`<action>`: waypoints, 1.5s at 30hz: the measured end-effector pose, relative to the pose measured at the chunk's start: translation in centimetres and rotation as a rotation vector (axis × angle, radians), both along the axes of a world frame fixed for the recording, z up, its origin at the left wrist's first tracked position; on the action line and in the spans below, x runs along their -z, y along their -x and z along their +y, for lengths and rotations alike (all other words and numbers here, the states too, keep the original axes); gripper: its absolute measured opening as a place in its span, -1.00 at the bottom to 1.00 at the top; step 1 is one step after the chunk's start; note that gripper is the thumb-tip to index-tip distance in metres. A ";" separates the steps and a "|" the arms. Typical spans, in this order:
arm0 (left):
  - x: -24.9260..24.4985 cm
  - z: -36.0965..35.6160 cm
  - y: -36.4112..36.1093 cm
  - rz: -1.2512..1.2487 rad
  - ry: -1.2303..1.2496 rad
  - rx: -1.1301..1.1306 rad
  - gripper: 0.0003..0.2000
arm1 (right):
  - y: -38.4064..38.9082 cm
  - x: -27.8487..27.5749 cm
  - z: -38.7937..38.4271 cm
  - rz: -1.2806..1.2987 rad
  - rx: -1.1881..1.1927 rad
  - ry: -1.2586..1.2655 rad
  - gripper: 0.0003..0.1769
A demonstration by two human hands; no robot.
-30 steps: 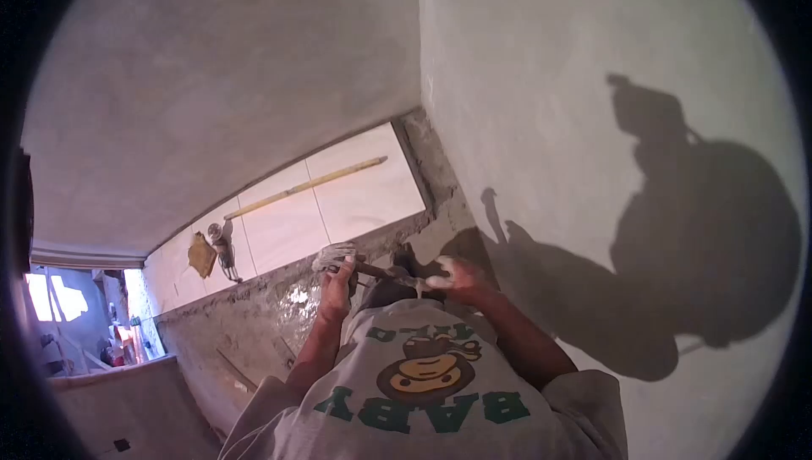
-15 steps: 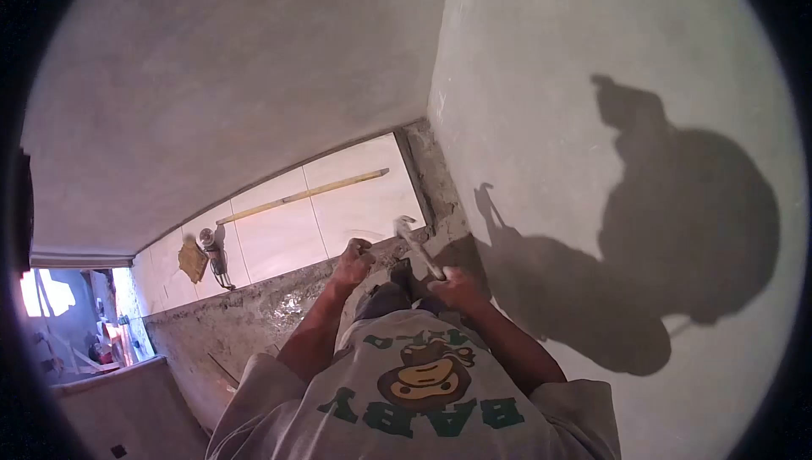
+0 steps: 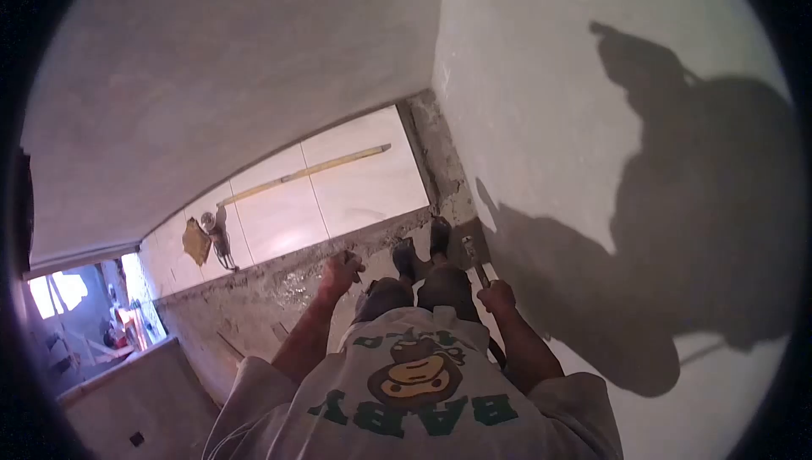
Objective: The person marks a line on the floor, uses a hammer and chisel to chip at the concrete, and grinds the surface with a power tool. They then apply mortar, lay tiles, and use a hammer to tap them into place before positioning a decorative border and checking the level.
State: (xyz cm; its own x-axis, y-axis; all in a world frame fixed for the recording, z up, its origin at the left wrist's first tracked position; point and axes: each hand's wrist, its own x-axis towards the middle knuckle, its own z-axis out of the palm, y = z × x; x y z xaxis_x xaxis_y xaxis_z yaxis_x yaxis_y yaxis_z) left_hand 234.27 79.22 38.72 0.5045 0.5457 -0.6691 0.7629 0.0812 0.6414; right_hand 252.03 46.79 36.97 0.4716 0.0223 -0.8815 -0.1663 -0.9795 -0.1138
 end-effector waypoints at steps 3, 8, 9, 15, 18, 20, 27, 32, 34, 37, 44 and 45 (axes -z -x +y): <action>-0.5 0.3 -1.9 0.091 -0.071 0.024 -0.66 | -2.8 3.5 0.4 0.037 -0.003 -0.010 -0.73; 3.3 0.2 -2.9 0.047 -0.570 0.161 -0.63 | -8.2 7.3 2.2 0.118 -0.164 0.102 -0.70; 4.1 0.3 -3.8 0.051 -0.557 0.165 -0.63 | -9.3 7.5 3.0 0.125 -0.162 0.114 -0.70; 10.4 1.3 -9.6 0.227 -0.247 -0.110 -0.63 | -11.8 16.1 4.7 0.043 -0.250 0.151 -0.67; 15.8 2.7 -12.8 0.154 -0.242 -0.131 -0.62 | -12.6 22.8 5.7 -0.136 -0.269 0.078 -0.64; 21.6 3.9 -14.3 0.096 -0.207 -0.155 -0.60 | -13.5 26.3 7.2 -0.171 -0.249 -0.024 -0.64; 37.8 11.4 -21.3 -0.207 -0.351 -0.150 -0.64 | -13.7 44.2 9.9 -0.381 -0.145 -0.178 -0.65; 44.5 16.7 -26.7 -0.420 -0.336 -0.093 -0.70 | -14.0 54.7 10.7 -0.576 -0.072 -0.310 -0.71; 46.6 18.0 -28.7 -0.429 -0.416 -0.064 -0.69 | -14.5 57.5 10.7 -0.692 -0.045 -0.419 -0.73; 49.3 20.0 -31.7 -0.440 -0.529 -0.010 -0.67 | -15.0 60.4 10.6 -0.647 -0.002 -0.410 -0.70; 53.2 23.9 -37.6 -0.451 -0.863 0.113 -0.63 | -12.8 64.9 9.6 -0.664 0.183 -0.525 -0.57; 52.9 23.5 -38.3 -0.430 -0.857 0.114 -0.64 | -12.7 64.6 9.7 -0.697 0.111 -0.511 -0.56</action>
State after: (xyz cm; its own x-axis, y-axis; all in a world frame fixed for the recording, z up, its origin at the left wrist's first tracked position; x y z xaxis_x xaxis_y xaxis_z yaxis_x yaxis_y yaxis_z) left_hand 272.60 102.75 -14.15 0.6937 0.6952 0.1883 0.4229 -0.6048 0.6749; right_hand 264.77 56.48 -27.67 0.9229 0.2581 -0.2858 0.0133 -0.7632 -0.6461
